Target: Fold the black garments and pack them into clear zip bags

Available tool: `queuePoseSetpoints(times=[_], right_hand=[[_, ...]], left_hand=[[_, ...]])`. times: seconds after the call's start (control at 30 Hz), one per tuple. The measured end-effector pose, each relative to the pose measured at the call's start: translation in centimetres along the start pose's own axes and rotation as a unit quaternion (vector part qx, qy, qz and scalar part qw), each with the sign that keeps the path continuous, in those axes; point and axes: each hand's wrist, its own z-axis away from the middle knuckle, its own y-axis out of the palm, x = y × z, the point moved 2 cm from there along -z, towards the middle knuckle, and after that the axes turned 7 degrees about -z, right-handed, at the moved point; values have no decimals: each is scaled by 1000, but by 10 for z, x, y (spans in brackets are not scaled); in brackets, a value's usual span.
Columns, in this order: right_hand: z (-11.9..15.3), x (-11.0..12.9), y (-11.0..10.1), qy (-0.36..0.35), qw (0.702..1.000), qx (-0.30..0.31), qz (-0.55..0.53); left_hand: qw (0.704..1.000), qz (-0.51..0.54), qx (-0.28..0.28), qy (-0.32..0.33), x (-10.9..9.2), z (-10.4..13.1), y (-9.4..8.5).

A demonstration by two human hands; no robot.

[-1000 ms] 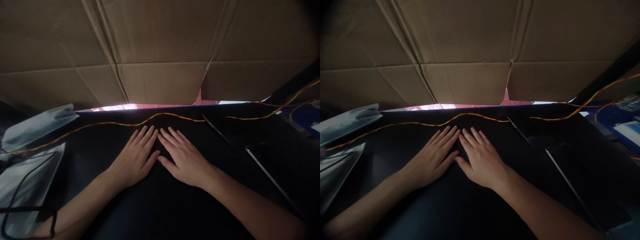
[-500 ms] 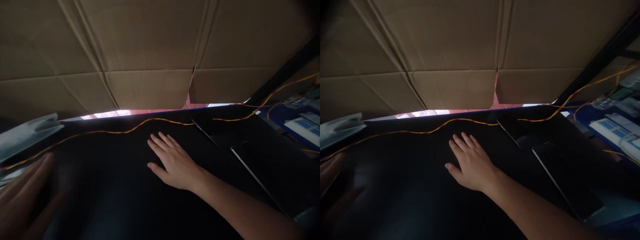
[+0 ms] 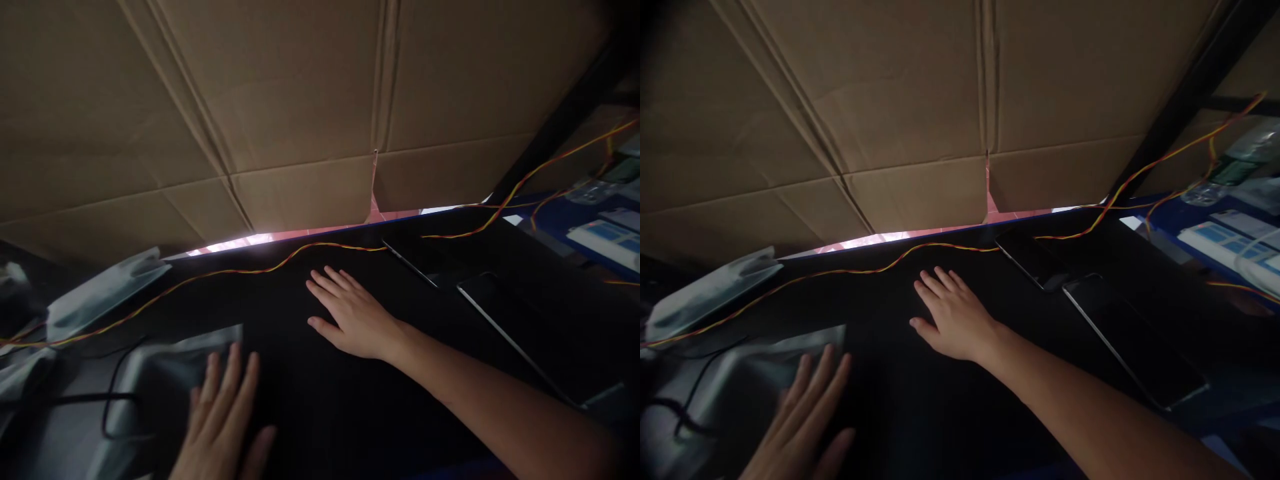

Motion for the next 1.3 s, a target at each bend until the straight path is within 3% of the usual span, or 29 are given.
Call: queuePoseSetpoints(times=[0.07,0.13,0.27,0.4,0.5,0.6,0.7,0.8,0.87,1.03,1.13,1.3], right_hand=[[0,0,0,3,1000,3,0],[1,0,1,3,1000,0,-4],[1,0,4,-9,1000,-14,-2],[2,0,0,-12,999,-33,-32],[6,6,-11,-53,992,-74,-85],[13,20,-18,-177,979,-60,-82],[16,32,-16,-277,960,-39,-33],[12,34,-14,-299,951,-79,-6],[10,32,-17,-288,950,-122,-16],[12,26,-31,-252,928,-232,-147],[14,27,-31,-270,926,-234,-120],[9,12,-30,-243,946,-213,6]], left_hand=[[1000,-17,-26,-3,-12,-4,-8],[998,-50,-39,26,-8,-4,-16],[988,-118,0,101,4,7,-13],[992,-124,-11,28,-15,3,7],[993,-117,-9,-13,-30,-19,17],[993,-115,17,-31,-25,-57,17],[994,-93,63,3,-10,-98,11],[993,-58,84,59,1,-131,0],[991,-25,59,115,3,-143,-8],[948,73,-123,285,-14,-142,-19],[935,63,-189,293,-17,-138,-18],[938,96,-224,247,-3,-119,-27]])
